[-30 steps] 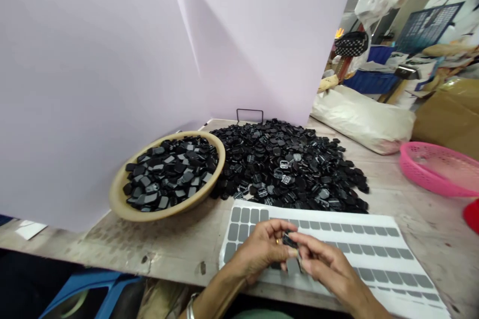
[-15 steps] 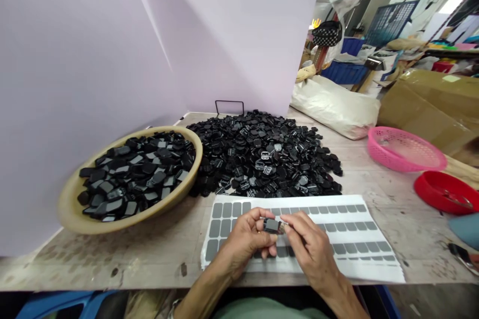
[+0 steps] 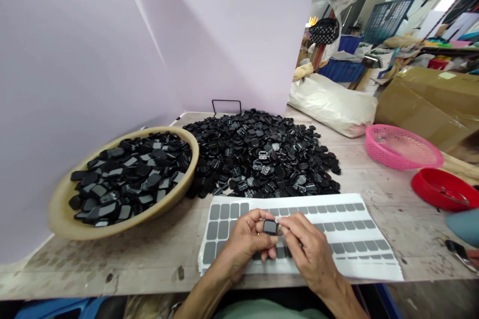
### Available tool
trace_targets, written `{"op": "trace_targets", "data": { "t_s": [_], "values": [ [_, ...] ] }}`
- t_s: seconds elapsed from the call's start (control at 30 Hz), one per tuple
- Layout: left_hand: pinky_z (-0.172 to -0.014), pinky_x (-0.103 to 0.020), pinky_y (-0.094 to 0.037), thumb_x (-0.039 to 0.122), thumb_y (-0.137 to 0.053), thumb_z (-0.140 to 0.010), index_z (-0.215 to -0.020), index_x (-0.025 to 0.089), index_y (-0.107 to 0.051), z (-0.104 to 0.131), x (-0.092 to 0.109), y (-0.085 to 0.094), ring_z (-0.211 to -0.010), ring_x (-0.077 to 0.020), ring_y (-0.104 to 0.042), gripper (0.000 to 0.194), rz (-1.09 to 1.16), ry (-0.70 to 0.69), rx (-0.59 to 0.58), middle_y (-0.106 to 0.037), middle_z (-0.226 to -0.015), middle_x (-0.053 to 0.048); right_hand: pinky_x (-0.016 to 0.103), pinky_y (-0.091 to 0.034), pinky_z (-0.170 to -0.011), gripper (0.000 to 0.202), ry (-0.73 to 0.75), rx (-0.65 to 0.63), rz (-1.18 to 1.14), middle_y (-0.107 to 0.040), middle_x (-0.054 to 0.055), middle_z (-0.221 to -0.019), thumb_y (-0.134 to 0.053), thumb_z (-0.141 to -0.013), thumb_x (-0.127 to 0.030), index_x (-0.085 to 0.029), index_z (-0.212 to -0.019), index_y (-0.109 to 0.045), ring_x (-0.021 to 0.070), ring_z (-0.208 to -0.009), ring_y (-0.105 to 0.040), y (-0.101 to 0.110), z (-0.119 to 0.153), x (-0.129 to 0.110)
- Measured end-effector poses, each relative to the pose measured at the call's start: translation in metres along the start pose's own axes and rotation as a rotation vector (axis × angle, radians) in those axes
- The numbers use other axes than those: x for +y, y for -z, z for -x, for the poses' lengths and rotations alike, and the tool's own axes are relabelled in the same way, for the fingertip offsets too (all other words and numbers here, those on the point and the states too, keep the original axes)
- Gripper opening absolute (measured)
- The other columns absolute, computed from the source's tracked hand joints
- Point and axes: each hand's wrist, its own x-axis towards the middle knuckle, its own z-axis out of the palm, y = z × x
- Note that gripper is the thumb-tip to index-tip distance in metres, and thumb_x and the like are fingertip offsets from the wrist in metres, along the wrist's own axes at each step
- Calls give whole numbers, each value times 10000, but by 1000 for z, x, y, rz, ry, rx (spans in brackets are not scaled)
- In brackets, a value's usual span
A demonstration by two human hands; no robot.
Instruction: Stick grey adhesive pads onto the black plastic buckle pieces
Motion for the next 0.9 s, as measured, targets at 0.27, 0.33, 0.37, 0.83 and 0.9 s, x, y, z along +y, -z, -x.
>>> {"op": "trace_targets", "data": {
  "t_s": [0.27,0.33,0.37,0.83,0.9],
  "values": [
    [-421,-154,-377,211,-745,-656,-981,135,-522,3,2,0,-476,-97,-586,401,-3,-23,-1,-631,-631,0,282,-453,-658,249,-1,-4,6,-573,47,-870,-370,-933,-140,-199,-1056,-578,163,-767,-564,1,-1,0],
    [-418,-154,-372,280,-700,-727,-985,129,-526,2,1,1,-467,-101,-578,345,2,-31,-3,-613,-566,0,284,-456,-659,250,-4,-11,4,-572,48,-860,-366,-936,-146,-198,-1047,-584,163,-757,-561,1,-2,-1],
    [-414,-154,-369,314,-675,-755,-977,128,-527,2,1,1,-463,-104,-577,324,7,-30,-1,-610,-550,-4,285,-457,-661,249,-10,-19,4,-571,48,-858,-364,-936,-149,-199,-1034,-588,163,-754,-560,0,-2,-1],
    [-349,-152,-304,335,-693,-726,-855,140,-556,-1,-3,10,-337,-83,-477,271,-134,-68,70,-579,-430,22,285,-442,-638,288,64,-29,130,-558,48,-821,-362,-909,-111,-190,-1067,-590,177,-741,-555,-10,-3,-3],
    [-339,-150,-265,326,-662,-745,-840,136,-566,-1,-4,10,-308,-64,-416,233,-195,-88,94,-564,-408,26,284,-439,-642,273,73,-44,153,-559,52,-826,-364,-909,-110,-189,-1028,-597,177,-745,-551,-11,-4,-4]
  ]
}}
